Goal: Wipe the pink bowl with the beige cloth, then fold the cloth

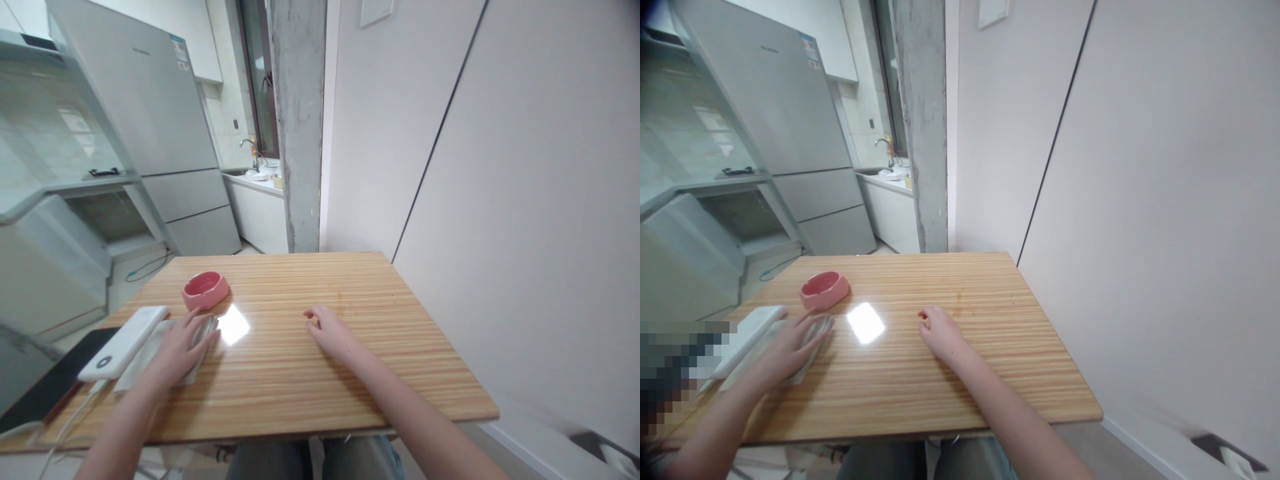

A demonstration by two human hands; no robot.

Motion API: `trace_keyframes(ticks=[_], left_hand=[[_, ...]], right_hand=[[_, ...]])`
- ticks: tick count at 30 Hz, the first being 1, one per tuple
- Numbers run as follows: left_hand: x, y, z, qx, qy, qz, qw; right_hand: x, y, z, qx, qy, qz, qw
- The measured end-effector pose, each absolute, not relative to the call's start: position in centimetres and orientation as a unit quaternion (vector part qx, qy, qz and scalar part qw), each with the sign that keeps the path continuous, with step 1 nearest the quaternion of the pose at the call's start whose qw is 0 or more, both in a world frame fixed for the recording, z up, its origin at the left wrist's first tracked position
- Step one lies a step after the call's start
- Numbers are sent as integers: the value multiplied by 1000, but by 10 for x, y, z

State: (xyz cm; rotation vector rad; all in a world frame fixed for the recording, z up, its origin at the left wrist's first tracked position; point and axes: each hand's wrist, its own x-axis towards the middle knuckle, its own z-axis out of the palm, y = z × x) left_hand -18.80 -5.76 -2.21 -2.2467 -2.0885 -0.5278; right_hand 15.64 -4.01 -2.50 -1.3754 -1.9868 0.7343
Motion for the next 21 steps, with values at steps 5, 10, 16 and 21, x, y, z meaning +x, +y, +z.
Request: trace_keyframes(ticks=[5,10,16,21], left_hand=[[-70,-34,1,-781,-574,-202,-142],[13,2,4,-838,-507,-139,-145],[23,18,-31,-837,-492,-159,-179],[20,21,-42,-829,-494,-179,-191]], right_hand=[[139,-10,-13,-516,-732,294,335],[135,12,-17,-430,-770,269,386],[141,16,-44,-461,-765,248,375],[137,19,-51,-470,-764,247,367]])
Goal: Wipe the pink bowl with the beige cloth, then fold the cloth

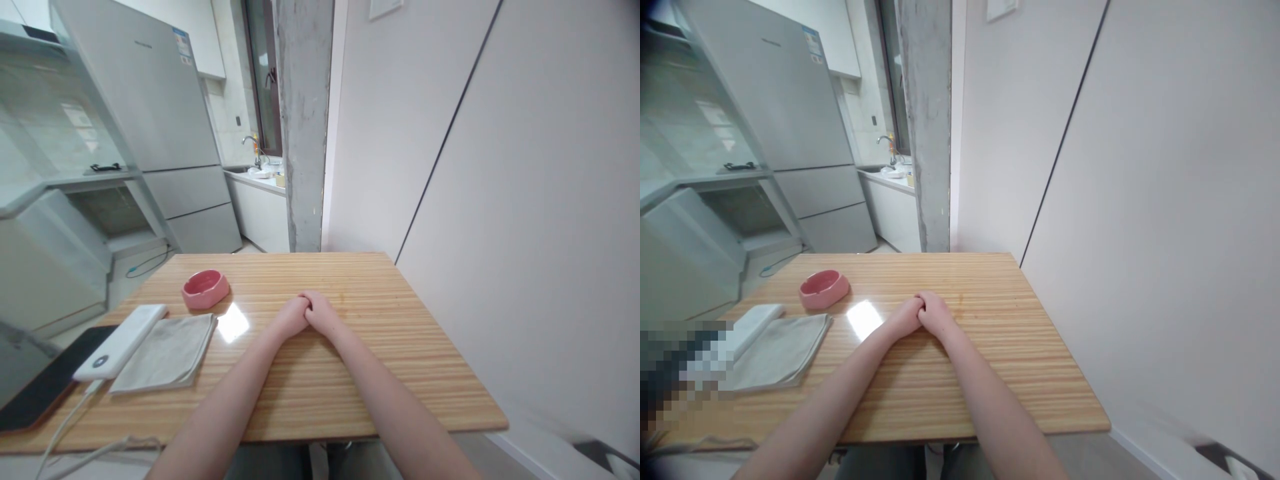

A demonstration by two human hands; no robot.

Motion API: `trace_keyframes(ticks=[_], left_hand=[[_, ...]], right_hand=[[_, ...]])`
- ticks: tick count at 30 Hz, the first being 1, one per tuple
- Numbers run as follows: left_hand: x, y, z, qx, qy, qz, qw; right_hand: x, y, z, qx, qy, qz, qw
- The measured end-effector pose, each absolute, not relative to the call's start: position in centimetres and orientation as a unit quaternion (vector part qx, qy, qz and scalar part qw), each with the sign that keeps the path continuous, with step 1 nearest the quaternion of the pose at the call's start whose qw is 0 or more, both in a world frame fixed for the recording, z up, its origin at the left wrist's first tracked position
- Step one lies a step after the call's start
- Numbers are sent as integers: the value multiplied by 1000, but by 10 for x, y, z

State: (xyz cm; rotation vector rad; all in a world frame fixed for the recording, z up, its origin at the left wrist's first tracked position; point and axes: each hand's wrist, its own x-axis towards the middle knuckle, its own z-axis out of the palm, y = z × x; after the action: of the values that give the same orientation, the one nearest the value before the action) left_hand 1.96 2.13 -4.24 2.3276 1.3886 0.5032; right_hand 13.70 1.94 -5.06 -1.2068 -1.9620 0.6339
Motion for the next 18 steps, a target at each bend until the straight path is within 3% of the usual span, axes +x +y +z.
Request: trace_keyframes(ticks=[18], left_hand=[[20,18,-35,834,492,182,170]], right_hand=[[138,23,-52,-460,-765,239,381]])
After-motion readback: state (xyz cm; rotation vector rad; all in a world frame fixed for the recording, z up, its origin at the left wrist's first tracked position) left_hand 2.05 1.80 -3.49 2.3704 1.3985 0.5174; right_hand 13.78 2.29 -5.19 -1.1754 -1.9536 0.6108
